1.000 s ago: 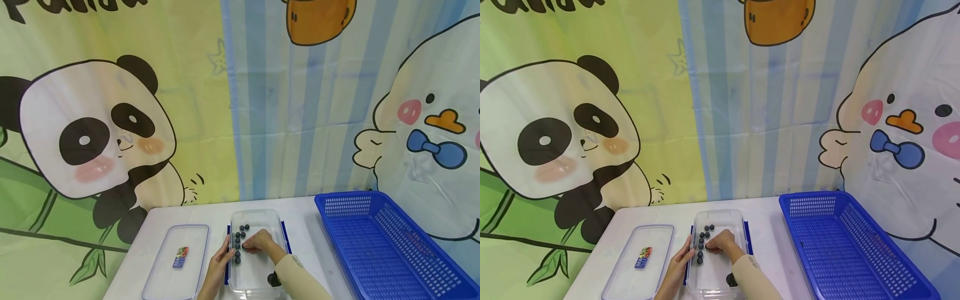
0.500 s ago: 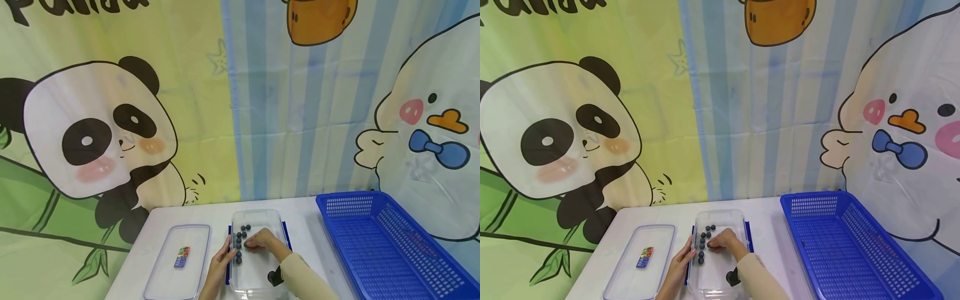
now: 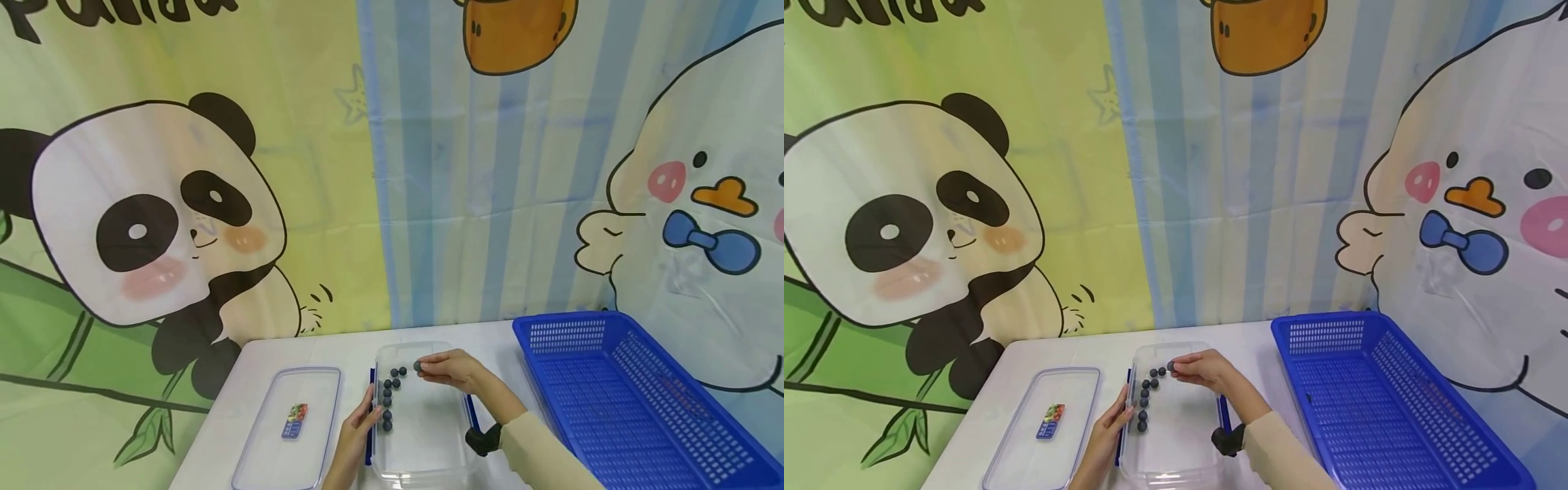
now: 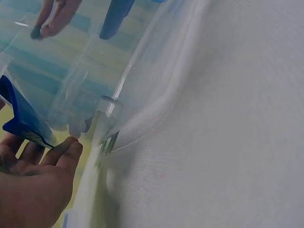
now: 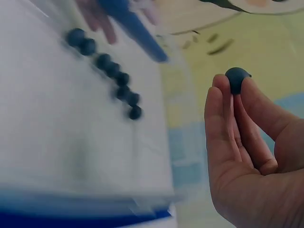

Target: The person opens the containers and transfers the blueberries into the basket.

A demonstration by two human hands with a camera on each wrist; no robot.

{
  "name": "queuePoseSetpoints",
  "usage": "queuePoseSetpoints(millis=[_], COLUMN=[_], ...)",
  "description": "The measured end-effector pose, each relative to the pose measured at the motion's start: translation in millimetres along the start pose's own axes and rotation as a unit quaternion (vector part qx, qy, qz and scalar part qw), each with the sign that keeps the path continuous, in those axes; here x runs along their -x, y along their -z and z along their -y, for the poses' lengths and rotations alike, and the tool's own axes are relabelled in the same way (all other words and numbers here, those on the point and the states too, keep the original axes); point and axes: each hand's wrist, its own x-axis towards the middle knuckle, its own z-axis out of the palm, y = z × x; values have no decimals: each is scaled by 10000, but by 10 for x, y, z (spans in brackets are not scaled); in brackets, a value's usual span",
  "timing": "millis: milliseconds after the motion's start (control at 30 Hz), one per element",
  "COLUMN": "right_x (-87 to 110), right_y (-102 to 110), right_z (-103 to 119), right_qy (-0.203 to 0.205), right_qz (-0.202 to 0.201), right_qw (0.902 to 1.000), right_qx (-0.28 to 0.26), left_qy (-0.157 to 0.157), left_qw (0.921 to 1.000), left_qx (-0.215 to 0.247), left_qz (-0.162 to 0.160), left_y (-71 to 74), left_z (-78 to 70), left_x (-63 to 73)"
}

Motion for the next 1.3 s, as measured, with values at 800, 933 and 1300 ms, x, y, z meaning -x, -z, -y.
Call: queuePoseSetpoints(millis=[800, 933, 1300], right_x=[1261, 1234, 1190], right_y=[2771, 2911, 2958], right_z=[49, -101, -423], right_qy=[-119, -371, -1259], right_qz=[577, 1077, 897], right_qw=[9964, 9908, 9879], right_qx=[606, 727, 120], left_qy=[187, 121, 146], left_qw=[9992, 9993, 9998], left_qx=[182, 222, 123], left_qz=[301, 285, 65], left_y=[-23, -15, -13], left_z=[29, 27, -8], left_x=[93, 77, 13])
